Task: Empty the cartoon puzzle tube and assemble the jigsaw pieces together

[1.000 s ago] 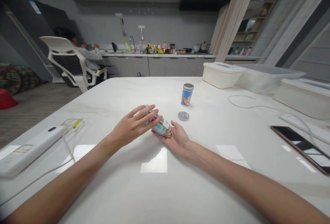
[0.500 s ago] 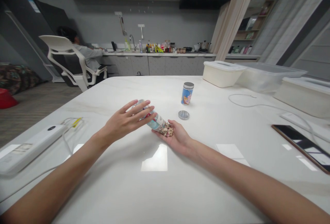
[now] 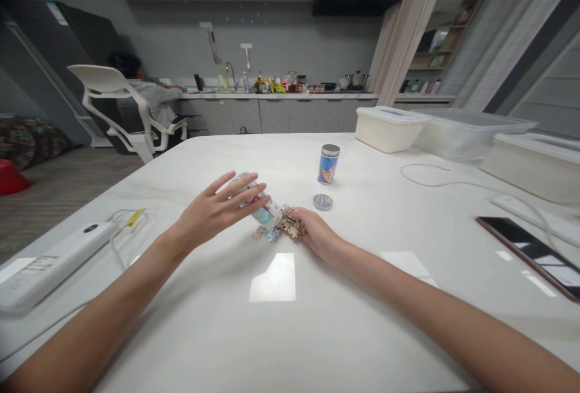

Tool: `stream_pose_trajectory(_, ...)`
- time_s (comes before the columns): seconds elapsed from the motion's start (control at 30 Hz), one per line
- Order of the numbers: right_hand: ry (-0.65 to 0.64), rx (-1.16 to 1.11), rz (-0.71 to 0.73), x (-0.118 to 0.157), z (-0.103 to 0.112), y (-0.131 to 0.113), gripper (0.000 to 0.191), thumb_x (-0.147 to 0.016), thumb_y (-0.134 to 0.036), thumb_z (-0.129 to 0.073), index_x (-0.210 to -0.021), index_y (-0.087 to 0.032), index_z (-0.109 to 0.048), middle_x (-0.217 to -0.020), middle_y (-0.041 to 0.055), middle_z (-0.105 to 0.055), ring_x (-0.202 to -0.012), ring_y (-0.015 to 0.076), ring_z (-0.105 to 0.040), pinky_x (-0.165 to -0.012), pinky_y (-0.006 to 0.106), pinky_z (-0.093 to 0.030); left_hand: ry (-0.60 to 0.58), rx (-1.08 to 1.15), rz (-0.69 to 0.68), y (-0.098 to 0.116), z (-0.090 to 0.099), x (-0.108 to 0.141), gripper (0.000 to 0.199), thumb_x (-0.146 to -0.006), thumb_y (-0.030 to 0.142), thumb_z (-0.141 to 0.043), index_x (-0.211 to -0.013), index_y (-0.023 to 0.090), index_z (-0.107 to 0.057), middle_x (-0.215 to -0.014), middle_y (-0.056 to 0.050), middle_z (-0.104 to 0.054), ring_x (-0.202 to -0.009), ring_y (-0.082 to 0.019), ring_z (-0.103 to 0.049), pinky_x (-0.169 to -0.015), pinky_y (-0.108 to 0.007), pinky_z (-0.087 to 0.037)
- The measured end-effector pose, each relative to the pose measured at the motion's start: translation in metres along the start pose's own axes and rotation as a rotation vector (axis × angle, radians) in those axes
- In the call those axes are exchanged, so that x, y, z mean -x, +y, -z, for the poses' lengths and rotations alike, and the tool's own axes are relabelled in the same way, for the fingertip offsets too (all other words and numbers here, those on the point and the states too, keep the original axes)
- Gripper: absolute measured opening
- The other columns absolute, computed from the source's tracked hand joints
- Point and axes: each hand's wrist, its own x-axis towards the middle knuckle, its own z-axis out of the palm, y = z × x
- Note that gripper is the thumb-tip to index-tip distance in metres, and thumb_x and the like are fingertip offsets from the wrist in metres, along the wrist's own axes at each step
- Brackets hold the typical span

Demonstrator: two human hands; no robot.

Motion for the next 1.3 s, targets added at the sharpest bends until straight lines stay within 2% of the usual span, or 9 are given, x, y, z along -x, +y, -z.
stream_pose_trajectory(0.13,0.062,0.148,0.031,-0.002,0.005,0.002,0.02,-0.077,-0.021,-0.062,-0.095,-0.02,-0.071,-0.096,0.0023,-0.073,-0.091,0.0172,-0.064,-0.079,0.026,-0.05,0.001,0.047,0.017,0.0,-0.002,0.001,0.048,-0.088,0.008,-0.058,-0.132,0.024,-0.048,-0.136,-0.003,-0.057,-0.139,-0.02,-0.037,-0.12,-0.043,-0.026)
stream_pose_trajectory(0.3,0.031,0.151,0.072,-0.003,0.006,0.005,0.018,-0.08,-0.02,-0.061,-0.094,-0.021,-0.071,-0.1,0.0024,-0.072,-0.086,0.0145,-0.065,-0.076,0.024,-0.051,0.02,0.111,0.073,-0.001,-0.001,0.0,0.049,-0.088,0.004,-0.057,-0.131,0.024,-0.049,-0.134,-0.004,-0.059,-0.136,-0.021,-0.041,-0.117,-0.044,-0.032)
stream_pose_trajectory(0.5,0.025,0.079,0.126,-0.004,0.006,0.004,0.014,-0.079,-0.015,-0.065,-0.092,-0.019,-0.071,-0.1,0.0048,-0.073,-0.094,0.0148,-0.066,-0.09,0.026,-0.049,0.014,0.166,0.119,-0.001,-0.001,0.001,0.054,-0.087,0.004,-0.058,-0.133,0.029,-0.048,-0.134,-0.003,-0.058,-0.135,-0.021,-0.043,-0.116,-0.045,-0.033)
stream_pose_trajectory(0.7,0.044,0.103,0.138,0.003,0.003,-0.003,0.013,-0.081,-0.021,-0.067,-0.094,-0.019,-0.07,-0.103,0.0068,-0.074,-0.101,0.018,-0.066,-0.103,0.035,-0.042,0.02,0.151,0.149,0.001,-0.004,0.003,0.055,-0.088,0.005,-0.055,-0.137,0.028,-0.044,-0.135,-0.006,-0.058,-0.135,-0.022,-0.043,-0.116,-0.048,-0.032)
stream_pose_trajectory(0.83,0.067,0.168,0.178,0.003,0.004,-0.004,0.013,-0.079,-0.022,-0.066,-0.092,-0.02,-0.069,-0.099,0.0057,-0.074,-0.1,0.0196,-0.065,-0.105,0.04,-0.039,0.066,0.14,0.211,0.003,-0.007,0.003,0.054,-0.088,0.004,-0.054,-0.136,0.025,-0.044,-0.134,-0.008,-0.058,-0.135,-0.025,-0.042,-0.115,-0.052,-0.031)
stream_pose_trajectory(0.97,0.06,0.257,0.282,0.0,0.006,0.0,0.013,-0.078,-0.021,-0.063,-0.09,-0.021,-0.068,-0.093,0.0029,-0.072,-0.097,0.0187,-0.064,-0.1,0.038,-0.042,0.102,0.269,0.343,0.006,-0.011,0.001,0.049,-0.086,0.007,-0.058,-0.13,0.025,-0.045,-0.13,-0.009,-0.059,-0.134,-0.027,-0.043,-0.112,-0.054,-0.033)
stream_pose_trajectory(1.1,0.005,0.286,0.441,0.005,0.004,0.0,0.014,-0.079,-0.022,-0.063,-0.093,-0.022,-0.065,-0.093,0.0014,-0.068,-0.091,0.0176,-0.062,-0.09,0.035,-0.047,0.082,0.508,0.464,0.013,-0.018,-0.002,0.046,-0.086,0.017,-0.062,-0.126,0.02,-0.04,-0.124,-0.01,-0.061,-0.124,-0.025,-0.054,-0.108,-0.052,-0.037)
stream_pose_trajectory(1.2,-0.021,0.25,0.551,0.013,0.0,-0.002,0.015,-0.083,-0.024,-0.063,-0.097,-0.023,-0.062,-0.095,0.0014,-0.065,-0.09,0.0169,-0.06,-0.086,0.033,-0.048,0.025,0.608,0.47,0.022,-0.022,-0.003,0.043,-0.087,0.028,-0.062,-0.123,0.021,-0.039,-0.117,-0.008,-0.063,-0.109,-0.021,-0.062,-0.109,-0.051,-0.036)
stream_pose_trajectory(1.3,0.048,0.242,0.635,0.018,-0.004,-0.004,0.014,-0.082,-0.025,-0.065,-0.095,-0.025,-0.058,-0.093,0.0004,-0.062,-0.087,0.0163,-0.058,-0.082,0.031,-0.049,-0.038,0.599,0.434,0.03,-0.023,-0.005,0.042,-0.086,0.034,-0.064,-0.118,0.021,-0.042,-0.113,-0.007,-0.064,-0.104,-0.021,-0.063,-0.108,-0.051,-0.036)
